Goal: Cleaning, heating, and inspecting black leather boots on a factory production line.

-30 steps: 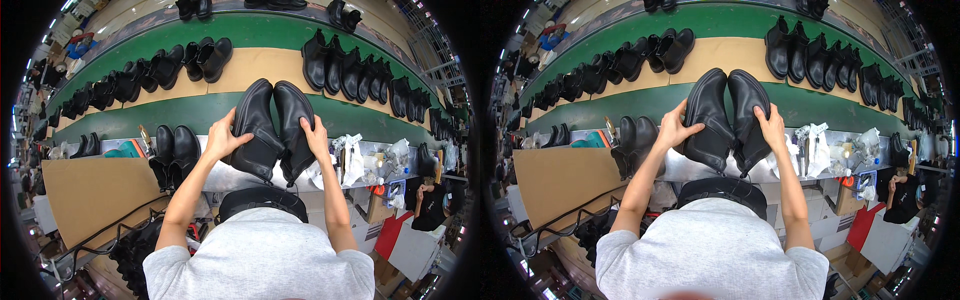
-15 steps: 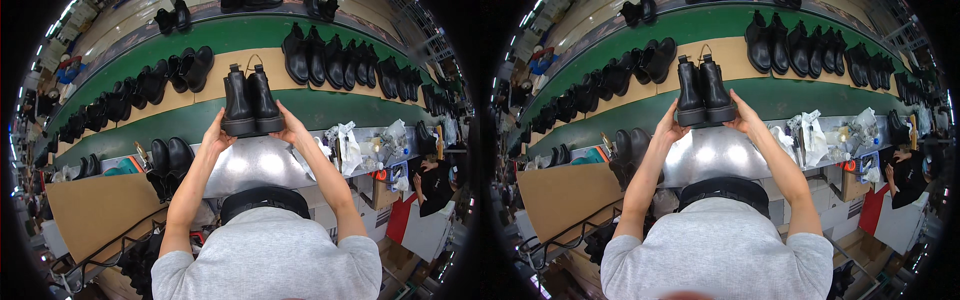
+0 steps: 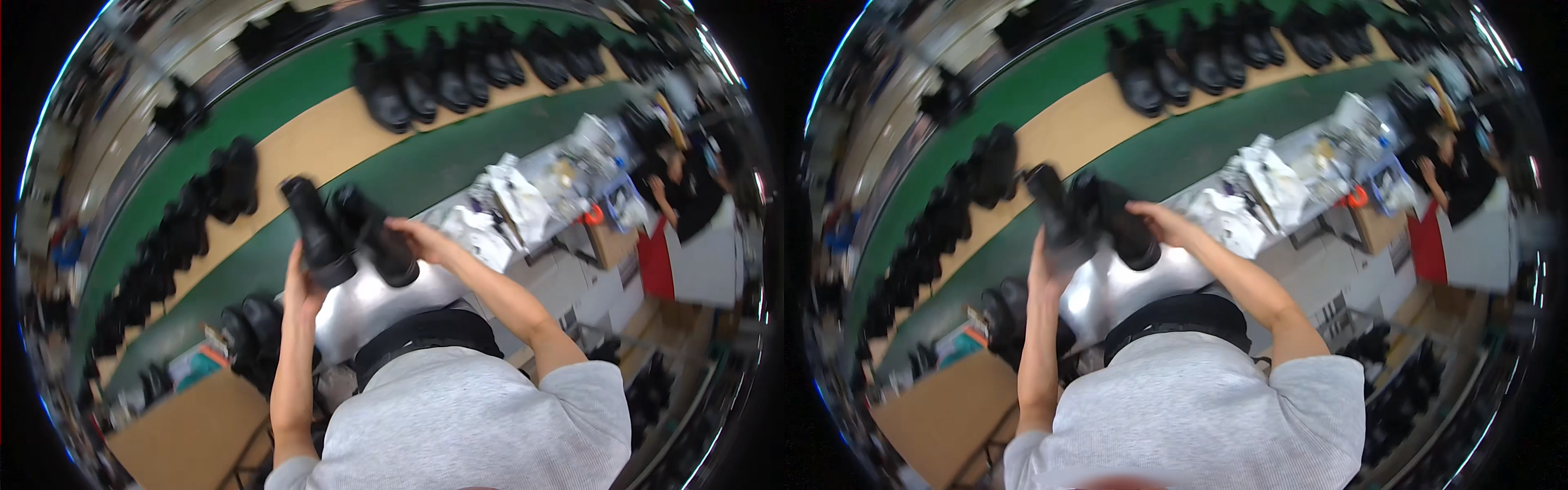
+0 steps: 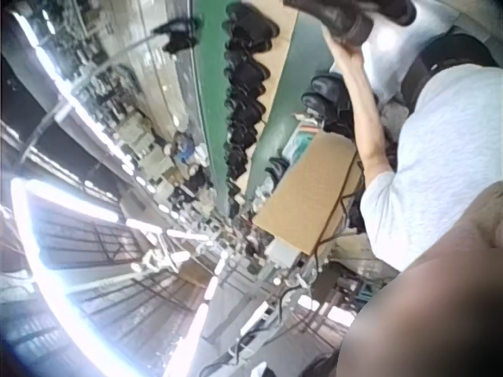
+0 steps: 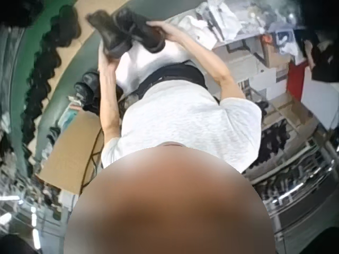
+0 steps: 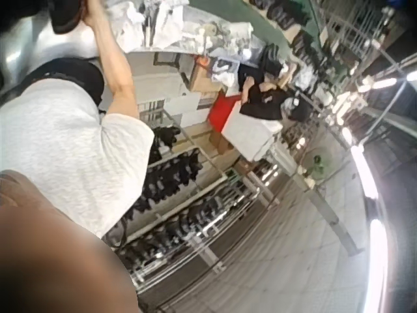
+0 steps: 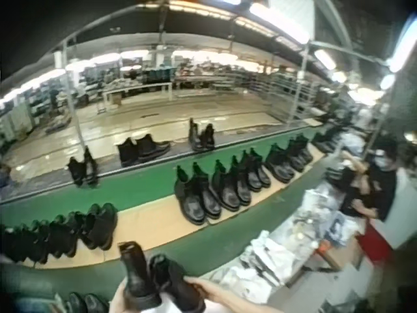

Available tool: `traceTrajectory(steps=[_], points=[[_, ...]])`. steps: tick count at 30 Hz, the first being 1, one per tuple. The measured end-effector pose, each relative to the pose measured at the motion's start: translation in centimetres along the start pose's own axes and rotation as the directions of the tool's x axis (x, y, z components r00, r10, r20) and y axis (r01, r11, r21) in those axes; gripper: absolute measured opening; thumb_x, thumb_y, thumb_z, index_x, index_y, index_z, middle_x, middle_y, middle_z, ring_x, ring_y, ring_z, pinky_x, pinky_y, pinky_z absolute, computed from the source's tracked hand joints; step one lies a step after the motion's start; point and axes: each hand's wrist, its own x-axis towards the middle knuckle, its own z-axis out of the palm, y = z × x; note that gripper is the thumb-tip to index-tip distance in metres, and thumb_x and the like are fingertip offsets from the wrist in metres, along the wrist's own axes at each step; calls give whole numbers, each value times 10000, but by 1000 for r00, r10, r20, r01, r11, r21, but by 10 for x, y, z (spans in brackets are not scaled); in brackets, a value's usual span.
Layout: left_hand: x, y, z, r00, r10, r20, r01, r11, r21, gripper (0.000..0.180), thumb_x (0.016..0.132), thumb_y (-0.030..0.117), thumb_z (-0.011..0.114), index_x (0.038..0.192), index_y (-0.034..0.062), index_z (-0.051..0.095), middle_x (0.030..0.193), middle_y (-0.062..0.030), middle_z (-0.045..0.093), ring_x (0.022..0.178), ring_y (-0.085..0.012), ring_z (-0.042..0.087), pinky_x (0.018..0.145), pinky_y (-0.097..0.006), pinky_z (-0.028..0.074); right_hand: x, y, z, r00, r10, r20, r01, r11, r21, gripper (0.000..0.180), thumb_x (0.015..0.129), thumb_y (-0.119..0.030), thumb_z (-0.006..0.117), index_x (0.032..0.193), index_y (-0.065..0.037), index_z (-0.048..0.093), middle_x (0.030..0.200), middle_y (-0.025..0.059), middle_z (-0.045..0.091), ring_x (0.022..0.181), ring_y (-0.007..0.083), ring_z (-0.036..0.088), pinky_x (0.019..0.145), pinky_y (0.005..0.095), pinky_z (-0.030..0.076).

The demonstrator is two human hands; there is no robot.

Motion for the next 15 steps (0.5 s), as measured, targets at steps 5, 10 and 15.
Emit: traceTrajectory(steps=[5, 10, 15], points=[[-8, -4, -23, 991, 119, 56, -123, 989, 79, 386, 925, 270, 473, 1213, 18, 516, 1138, -108, 602, 1012, -250, 589, 927, -363, 469, -10, 50, -48, 932, -354, -80, 117, 503, -856, 263, 845, -232, 608, 1023, -42, 647, 978, 73, 671, 848, 148, 638, 723, 328, 513], [-4, -26, -31, 950, 289, 121, -313, 891, 330, 337, 936, 220, 464, 1198, 17, 526, 1126, -103, 594, 997, -242, 580, 911, -347, 468, -94, 3, -49, 422, -883, -205, -129, 165, -978, 291, 735, -35, 593, 1022, 0, 623, 1014, 157, 611, 845, 289, 635, 709, 361, 516], [7, -17, -36, 927, 89, 364, -321, 691, 648, 423, 960, 215, 350, 1298, -25, 438, 1258, -148, 520, 1155, -277, 503, 996, -363, 406, -46, -17, -105, 489, -862, -132, -346, -52, -937, 299, 735, -126, 562, 996, 19, 577, 1034, 192, 582, 917, 325, 594, 768, 448, 484]])
